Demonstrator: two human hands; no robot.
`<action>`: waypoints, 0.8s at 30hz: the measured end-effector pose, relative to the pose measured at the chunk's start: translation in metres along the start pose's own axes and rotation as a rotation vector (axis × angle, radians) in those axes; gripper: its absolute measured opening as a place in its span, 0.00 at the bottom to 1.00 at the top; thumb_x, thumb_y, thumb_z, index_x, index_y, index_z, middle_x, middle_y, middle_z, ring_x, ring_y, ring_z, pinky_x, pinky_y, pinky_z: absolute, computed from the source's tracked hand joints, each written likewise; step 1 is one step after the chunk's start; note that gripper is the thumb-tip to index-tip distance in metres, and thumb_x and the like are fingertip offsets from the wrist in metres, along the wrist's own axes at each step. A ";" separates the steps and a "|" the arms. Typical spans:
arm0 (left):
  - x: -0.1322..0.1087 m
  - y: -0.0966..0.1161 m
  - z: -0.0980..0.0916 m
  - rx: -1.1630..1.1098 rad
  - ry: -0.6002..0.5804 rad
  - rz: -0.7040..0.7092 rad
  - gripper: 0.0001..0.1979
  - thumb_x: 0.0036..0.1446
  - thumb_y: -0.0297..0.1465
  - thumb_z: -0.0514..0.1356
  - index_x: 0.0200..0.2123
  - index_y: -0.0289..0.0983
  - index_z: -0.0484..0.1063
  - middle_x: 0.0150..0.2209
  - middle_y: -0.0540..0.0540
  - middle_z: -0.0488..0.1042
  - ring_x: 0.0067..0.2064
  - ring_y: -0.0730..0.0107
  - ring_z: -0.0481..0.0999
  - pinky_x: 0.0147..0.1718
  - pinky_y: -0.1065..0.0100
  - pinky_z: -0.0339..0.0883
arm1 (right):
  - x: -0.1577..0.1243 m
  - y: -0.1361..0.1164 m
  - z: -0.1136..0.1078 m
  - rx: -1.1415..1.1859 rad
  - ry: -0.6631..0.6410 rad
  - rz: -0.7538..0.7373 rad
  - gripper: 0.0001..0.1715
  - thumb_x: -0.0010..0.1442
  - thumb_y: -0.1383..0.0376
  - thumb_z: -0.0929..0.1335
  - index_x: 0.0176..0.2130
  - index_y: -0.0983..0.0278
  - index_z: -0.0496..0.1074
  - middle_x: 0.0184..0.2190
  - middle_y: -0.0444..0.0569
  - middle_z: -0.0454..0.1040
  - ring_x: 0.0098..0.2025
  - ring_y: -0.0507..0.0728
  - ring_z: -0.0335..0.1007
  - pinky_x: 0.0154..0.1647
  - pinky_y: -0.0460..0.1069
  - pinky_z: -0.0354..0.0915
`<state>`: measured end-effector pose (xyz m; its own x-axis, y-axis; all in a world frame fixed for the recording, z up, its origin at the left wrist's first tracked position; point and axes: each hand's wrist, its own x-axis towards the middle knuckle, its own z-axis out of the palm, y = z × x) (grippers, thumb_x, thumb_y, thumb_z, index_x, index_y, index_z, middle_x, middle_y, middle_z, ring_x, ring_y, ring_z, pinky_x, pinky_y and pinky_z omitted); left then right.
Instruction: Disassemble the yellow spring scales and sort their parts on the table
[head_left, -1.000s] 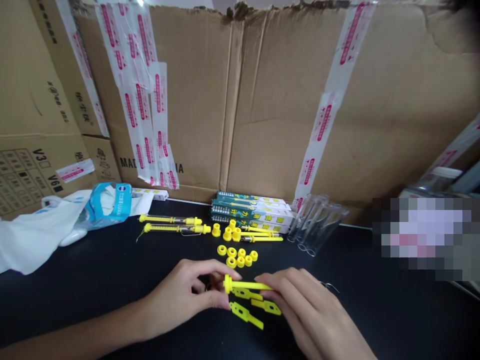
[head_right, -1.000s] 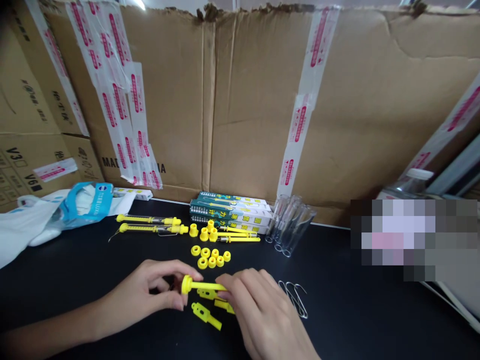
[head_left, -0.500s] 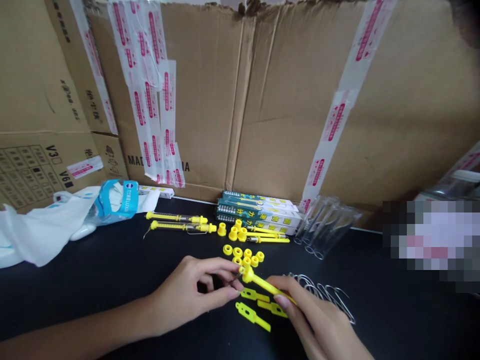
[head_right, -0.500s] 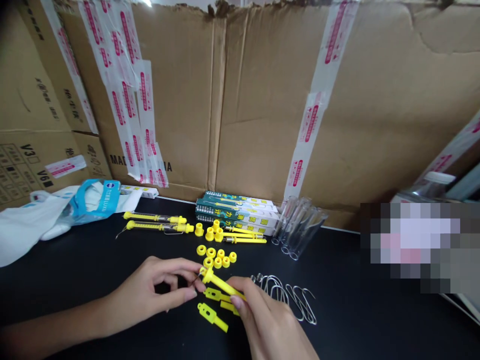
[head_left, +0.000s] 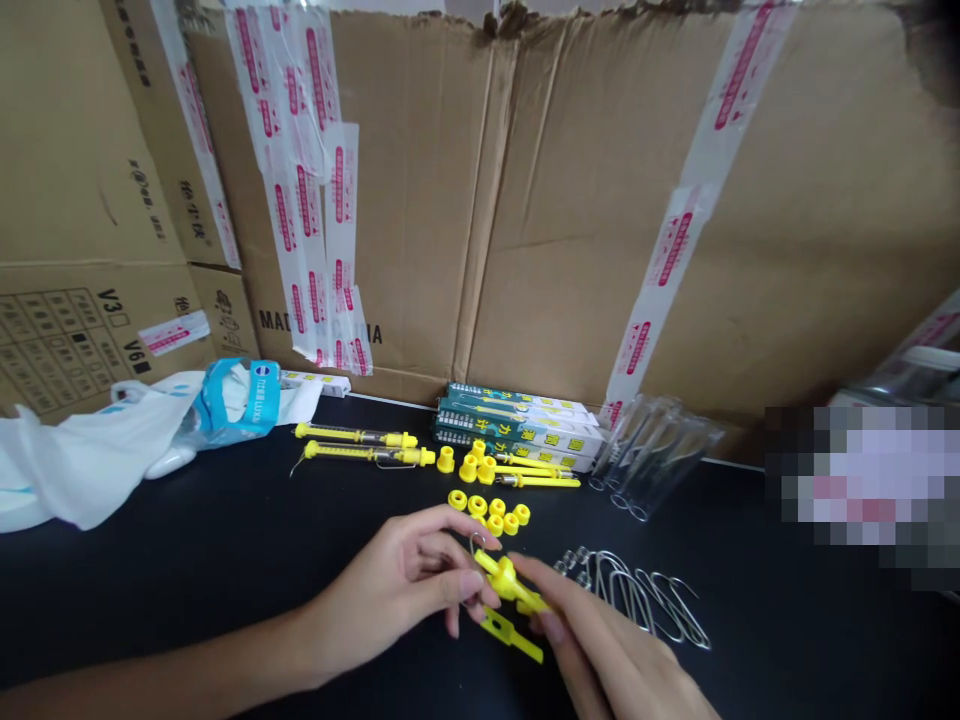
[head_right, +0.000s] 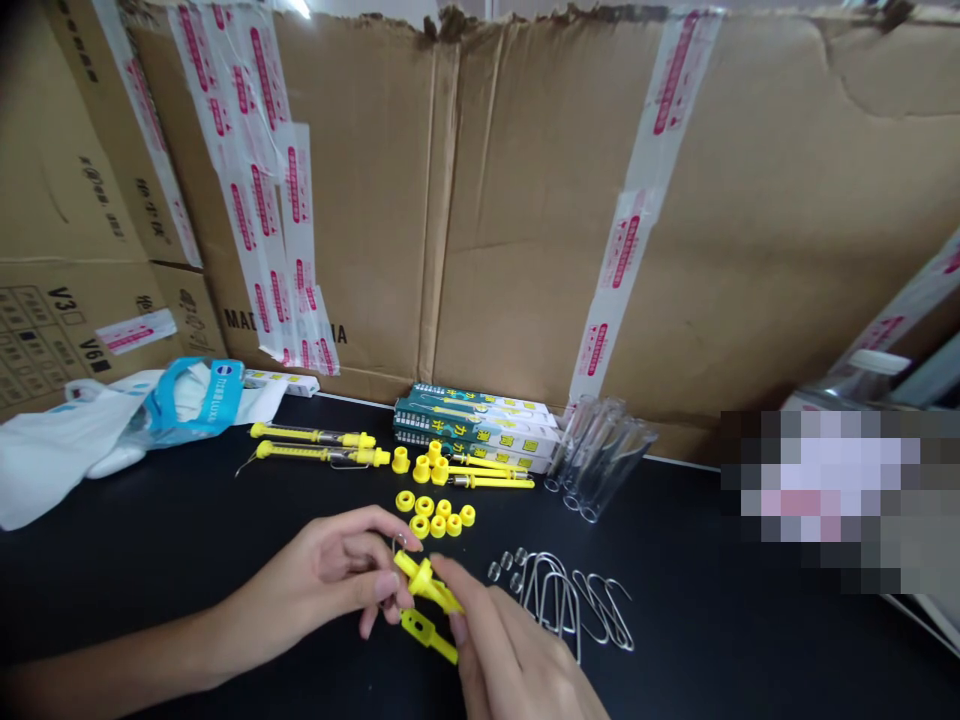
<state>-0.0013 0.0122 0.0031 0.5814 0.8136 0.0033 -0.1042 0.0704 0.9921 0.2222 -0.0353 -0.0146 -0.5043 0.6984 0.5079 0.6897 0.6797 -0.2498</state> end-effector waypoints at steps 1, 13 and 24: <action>0.000 0.000 0.002 -0.034 -0.006 -0.001 0.14 0.58 0.35 0.65 0.44 0.35 0.71 0.32 0.46 0.77 0.32 0.71 0.76 0.28 0.73 0.69 | 0.001 -0.001 0.002 -0.031 0.008 -0.023 0.26 0.67 0.72 0.57 0.63 0.64 0.54 0.46 0.56 0.79 0.43 0.56 0.81 0.41 0.46 0.77; -0.001 -0.002 0.007 -0.105 -0.053 -0.060 0.16 0.50 0.34 0.72 0.37 0.32 0.72 0.31 0.47 0.76 0.32 0.72 0.77 0.34 0.71 0.70 | 0.021 -0.018 0.013 -0.246 0.143 -0.092 0.29 0.72 0.51 0.51 0.49 0.70 0.65 0.25 0.49 0.79 0.20 0.54 0.77 0.18 0.45 0.72; 0.000 -0.001 0.011 0.055 0.017 -0.056 0.18 0.53 0.42 0.68 0.27 0.33 0.72 0.25 0.52 0.71 0.26 0.78 0.66 0.27 0.74 0.61 | 0.019 -0.024 0.006 -0.127 0.128 -0.138 0.29 0.69 0.45 0.56 0.31 0.63 0.66 0.19 0.42 0.73 0.14 0.50 0.69 0.13 0.43 0.59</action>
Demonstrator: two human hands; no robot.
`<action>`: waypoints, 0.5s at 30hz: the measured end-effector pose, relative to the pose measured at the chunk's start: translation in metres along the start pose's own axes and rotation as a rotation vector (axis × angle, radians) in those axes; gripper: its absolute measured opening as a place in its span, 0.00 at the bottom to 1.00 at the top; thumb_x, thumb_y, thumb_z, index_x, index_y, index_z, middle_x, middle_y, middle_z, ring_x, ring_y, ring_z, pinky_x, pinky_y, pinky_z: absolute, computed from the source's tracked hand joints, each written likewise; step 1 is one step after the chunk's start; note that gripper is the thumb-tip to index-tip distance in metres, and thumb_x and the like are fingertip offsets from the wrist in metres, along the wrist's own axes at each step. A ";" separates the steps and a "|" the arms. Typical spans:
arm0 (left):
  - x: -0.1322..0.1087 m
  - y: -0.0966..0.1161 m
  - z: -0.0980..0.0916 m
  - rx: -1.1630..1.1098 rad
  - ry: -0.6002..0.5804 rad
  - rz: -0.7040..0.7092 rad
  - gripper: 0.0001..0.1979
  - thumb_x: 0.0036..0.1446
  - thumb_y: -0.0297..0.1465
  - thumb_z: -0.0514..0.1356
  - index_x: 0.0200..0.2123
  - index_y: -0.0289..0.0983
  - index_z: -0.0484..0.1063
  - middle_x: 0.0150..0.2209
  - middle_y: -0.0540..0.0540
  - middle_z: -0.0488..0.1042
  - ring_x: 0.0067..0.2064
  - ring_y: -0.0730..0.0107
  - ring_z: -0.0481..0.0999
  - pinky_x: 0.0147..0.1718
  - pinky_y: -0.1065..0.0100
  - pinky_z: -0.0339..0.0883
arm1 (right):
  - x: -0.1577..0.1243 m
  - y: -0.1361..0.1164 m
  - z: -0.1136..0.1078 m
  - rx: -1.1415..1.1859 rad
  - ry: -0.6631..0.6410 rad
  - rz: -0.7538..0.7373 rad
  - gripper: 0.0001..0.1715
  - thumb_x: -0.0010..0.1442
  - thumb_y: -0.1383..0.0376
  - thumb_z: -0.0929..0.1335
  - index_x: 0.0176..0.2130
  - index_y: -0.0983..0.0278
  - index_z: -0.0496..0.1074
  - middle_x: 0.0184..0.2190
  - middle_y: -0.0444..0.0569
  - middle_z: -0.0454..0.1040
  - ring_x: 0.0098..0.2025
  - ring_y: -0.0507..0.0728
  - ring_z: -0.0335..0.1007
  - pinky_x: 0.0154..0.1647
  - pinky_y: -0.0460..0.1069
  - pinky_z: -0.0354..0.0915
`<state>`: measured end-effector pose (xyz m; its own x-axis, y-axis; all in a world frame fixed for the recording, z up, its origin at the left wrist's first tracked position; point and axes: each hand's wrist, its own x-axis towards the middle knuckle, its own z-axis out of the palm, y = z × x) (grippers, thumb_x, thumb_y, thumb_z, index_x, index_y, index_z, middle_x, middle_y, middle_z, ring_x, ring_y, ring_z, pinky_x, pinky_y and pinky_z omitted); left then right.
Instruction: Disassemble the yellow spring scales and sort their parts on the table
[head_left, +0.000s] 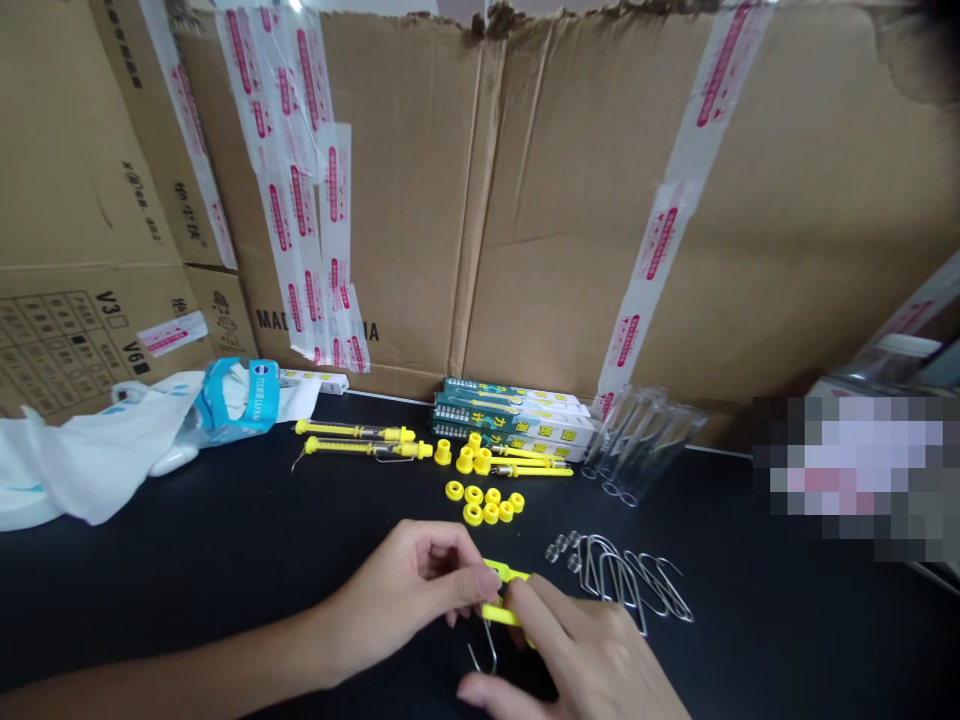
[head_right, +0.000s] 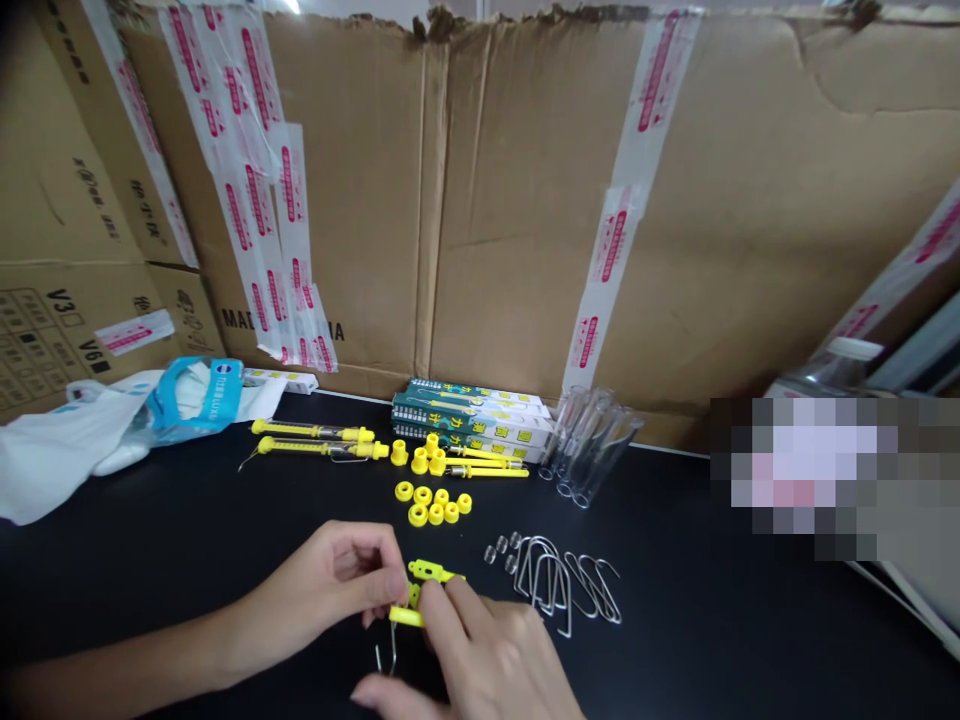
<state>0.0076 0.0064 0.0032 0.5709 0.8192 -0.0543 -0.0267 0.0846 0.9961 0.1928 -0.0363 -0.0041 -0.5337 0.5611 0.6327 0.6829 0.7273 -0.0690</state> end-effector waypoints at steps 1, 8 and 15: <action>0.000 -0.001 0.000 -0.007 -0.001 -0.006 0.18 0.52 0.43 0.68 0.27 0.33 0.72 0.25 0.53 0.71 0.25 0.78 0.66 0.27 0.74 0.61 | -0.001 0.000 0.001 -0.007 0.002 0.003 0.29 0.69 0.46 0.56 0.30 0.63 0.66 0.19 0.42 0.73 0.14 0.49 0.68 0.12 0.44 0.58; 0.000 -0.002 0.000 -0.028 -0.033 -0.029 0.19 0.53 0.44 0.67 0.27 0.33 0.70 0.26 0.52 0.71 0.26 0.78 0.66 0.27 0.74 0.60 | -0.010 0.002 0.003 -0.045 -0.037 -0.036 0.29 0.68 0.46 0.57 0.29 0.63 0.68 0.18 0.41 0.73 0.14 0.51 0.70 0.12 0.45 0.59; 0.000 -0.003 -0.001 -0.014 -0.040 -0.029 0.19 0.55 0.44 0.66 0.27 0.33 0.69 0.26 0.52 0.70 0.26 0.78 0.66 0.26 0.74 0.60 | -0.012 0.002 0.004 -0.040 -0.052 -0.009 0.28 0.68 0.48 0.60 0.27 0.63 0.68 0.17 0.41 0.73 0.13 0.50 0.71 0.12 0.44 0.57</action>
<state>0.0066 0.0065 0.0001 0.6037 0.7932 -0.0796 -0.0211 0.1157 0.9931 0.1990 -0.0401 -0.0151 -0.5646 0.5749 0.5922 0.6965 0.7168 -0.0317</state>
